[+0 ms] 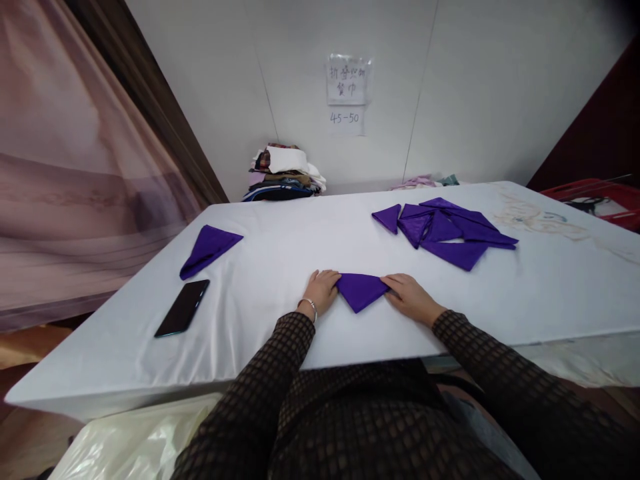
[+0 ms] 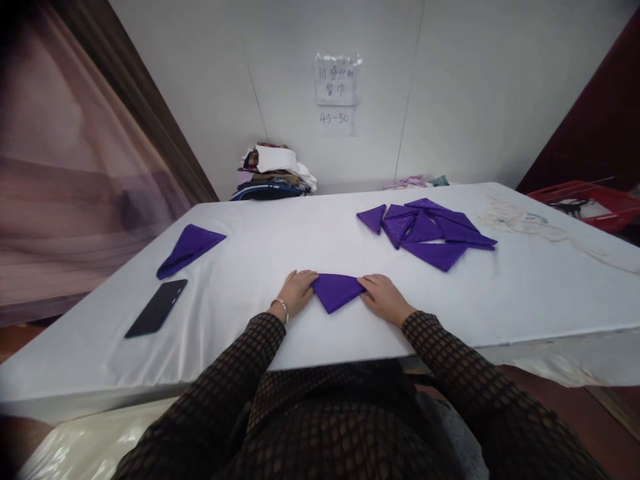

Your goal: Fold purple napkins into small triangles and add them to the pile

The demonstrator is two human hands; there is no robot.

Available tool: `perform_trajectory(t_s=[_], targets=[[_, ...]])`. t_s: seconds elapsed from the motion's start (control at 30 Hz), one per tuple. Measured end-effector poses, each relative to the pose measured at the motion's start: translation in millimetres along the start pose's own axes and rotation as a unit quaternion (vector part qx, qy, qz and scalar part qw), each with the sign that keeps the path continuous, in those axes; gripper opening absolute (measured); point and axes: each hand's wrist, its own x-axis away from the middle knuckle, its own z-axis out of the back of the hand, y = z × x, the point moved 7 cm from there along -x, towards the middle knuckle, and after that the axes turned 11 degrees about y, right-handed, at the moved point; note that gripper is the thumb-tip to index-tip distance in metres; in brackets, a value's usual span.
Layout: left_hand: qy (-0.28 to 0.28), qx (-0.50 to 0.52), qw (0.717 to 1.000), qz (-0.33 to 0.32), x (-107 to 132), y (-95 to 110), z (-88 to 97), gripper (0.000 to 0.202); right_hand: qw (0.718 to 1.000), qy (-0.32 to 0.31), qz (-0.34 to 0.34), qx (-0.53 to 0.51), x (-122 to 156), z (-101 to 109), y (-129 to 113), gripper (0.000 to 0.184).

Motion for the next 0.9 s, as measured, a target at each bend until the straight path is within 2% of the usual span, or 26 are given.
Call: perform_trajectory(t_s=[0.07,0.13,0.23,0.3,0.37,0.43,0.47,0.5,0.6,0.67,0.73,0.83,0.9], targets=[[0.029,0.04,0.999,0.021,-7,0,5.0,0.033,1.0,0.003,0.004,-0.005,-2,1,-2,0.04],[0.049,0.112,0.99,0.071,-12,-3,11.2,0.027,1.0,0.004,0.002,-0.025,-2,3,-4,0.041],[0.047,0.238,0.958,0.15,-16,-11,18.4,0.025,0.993,0.005,-0.049,-0.111,-4,5,-3,0.044],[0.034,0.297,0.932,0.204,-17,-17,22.1,0.027,0.969,-0.001,-0.123,-0.215,-6,3,1,0.043],[0.019,0.306,0.917,0.255,-17,-25,24.5,0.028,0.927,-0.018,-0.219,-0.305,-8,-5,7,0.043],[0.008,0.252,0.927,0.277,-15,-31,25.9,0.028,0.893,-0.042,-0.306,-0.327,-9,-13,14,0.045],[0.004,0.201,0.941,0.271,-14,-32,26.2,0.028,0.89,-0.051,-0.331,-0.309,-10,-15,17,0.045],[0.002,0.141,0.956,0.256,-13,-33,25.8,0.028,0.899,-0.057,-0.336,-0.275,-12,-16,19,0.045],[0.005,-0.024,0.981,0.192,-7,-30,20.9,0.029,0.955,-0.054,-0.264,-0.125,-18,-9,19,0.039],[0.02,-0.084,0.984,0.158,-3,-25,18.2,0.03,0.974,-0.054,-0.217,-0.042,-17,-7,16,0.036],[0.049,-0.108,0.985,0.124,0,-18,19.4,0.03,0.978,-0.058,-0.2,-0.007,-12,-7,16,0.035],[0.092,-0.091,0.991,0.041,0,2,22.3,0.031,0.98,-0.027,-0.198,-0.028,-7,-5,17,0.034],[0.084,-0.063,0.994,-0.03,1,18,17.3,0.035,0.976,0.015,-0.206,-0.07,-5,0,20,0.033]])
